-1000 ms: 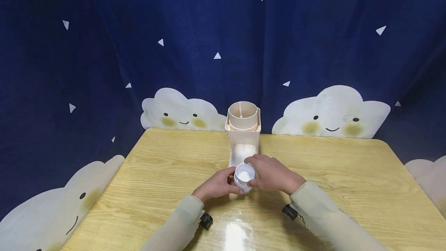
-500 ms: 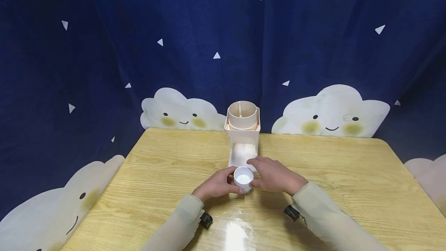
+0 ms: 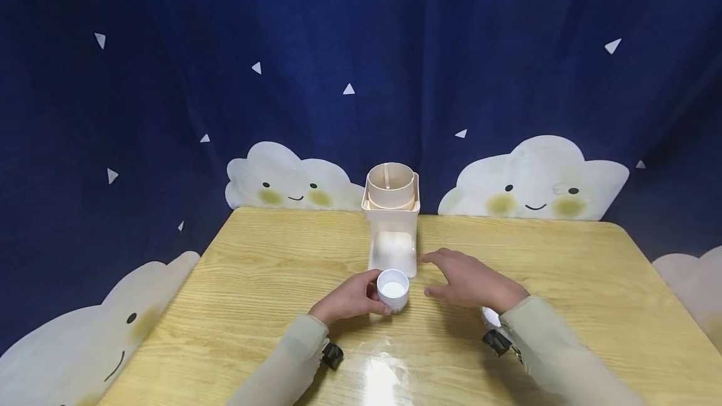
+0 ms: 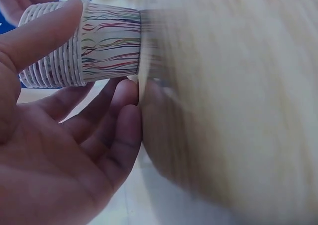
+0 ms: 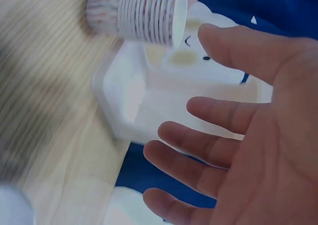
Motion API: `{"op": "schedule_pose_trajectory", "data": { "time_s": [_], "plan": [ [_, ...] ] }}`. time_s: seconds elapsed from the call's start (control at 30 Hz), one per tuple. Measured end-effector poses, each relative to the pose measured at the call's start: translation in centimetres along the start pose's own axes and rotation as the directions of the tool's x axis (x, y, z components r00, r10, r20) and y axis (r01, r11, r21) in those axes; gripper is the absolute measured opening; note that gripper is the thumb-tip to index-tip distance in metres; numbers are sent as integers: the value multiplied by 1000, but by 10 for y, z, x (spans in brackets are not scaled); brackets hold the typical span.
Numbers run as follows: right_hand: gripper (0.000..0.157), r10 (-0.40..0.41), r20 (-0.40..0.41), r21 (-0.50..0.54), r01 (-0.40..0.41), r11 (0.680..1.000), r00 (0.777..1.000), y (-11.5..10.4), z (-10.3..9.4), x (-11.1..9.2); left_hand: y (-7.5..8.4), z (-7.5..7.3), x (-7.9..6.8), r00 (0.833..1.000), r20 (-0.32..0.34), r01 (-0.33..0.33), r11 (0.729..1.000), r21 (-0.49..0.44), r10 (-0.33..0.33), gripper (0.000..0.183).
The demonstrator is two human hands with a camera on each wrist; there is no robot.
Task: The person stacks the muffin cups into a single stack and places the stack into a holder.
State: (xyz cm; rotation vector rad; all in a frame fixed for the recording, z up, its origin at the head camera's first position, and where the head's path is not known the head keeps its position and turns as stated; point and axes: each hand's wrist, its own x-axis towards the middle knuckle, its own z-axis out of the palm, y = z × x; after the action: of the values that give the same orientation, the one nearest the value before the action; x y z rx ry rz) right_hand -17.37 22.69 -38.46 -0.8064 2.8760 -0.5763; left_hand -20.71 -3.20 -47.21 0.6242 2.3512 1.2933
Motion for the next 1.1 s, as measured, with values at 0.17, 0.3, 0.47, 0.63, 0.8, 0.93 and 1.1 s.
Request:
{"op": "schedule_pose_trajectory", "data": {
  "time_s": [0.17, 0.3, 0.47, 0.63, 0.8, 0.93, 1.1],
  "plan": [
    [59, 42, 4, 11, -43, 999, 999, 13, -9, -15, 2, -1, 0, 1000, 14, -6, 1000, -18, 6, 54],
    [58, 63, 11, 20, -63, 998, 998, 23, -11, -26, 1, -4, 0, 1000, 11, -7, 1000, -19, 7, 59],
    [59, 116, 40, 54, -118, 992, 993, 38, -12, -43, 2, -4, -1, 1000, 15, -4, 1000, -18, 5, 55],
    [65, 182, 85, 98, -190, 977, 980, 54, -14, -58, 5, -5, -2, 1000, -4, 4, 1000, -5, -4, 50],
    [66, 214, 117, 115, -228, 967, 970, 66, -15, -67, 6, -6, 0, 1000, 2, 2, 1000, -9, -2, 51],
    [67, 223, 123, 111, -236, 965, 967, 73, -13, -72, 4, -5, 2, 1000, 12, 0, 1000, -26, 0, 49],
    [73, 232, 148, 125, -251, 960, 961, 78, -10, -79, 2, -5, 4, 1000, 20, 3, 1000, -31, -2, 49]
  ]
}}
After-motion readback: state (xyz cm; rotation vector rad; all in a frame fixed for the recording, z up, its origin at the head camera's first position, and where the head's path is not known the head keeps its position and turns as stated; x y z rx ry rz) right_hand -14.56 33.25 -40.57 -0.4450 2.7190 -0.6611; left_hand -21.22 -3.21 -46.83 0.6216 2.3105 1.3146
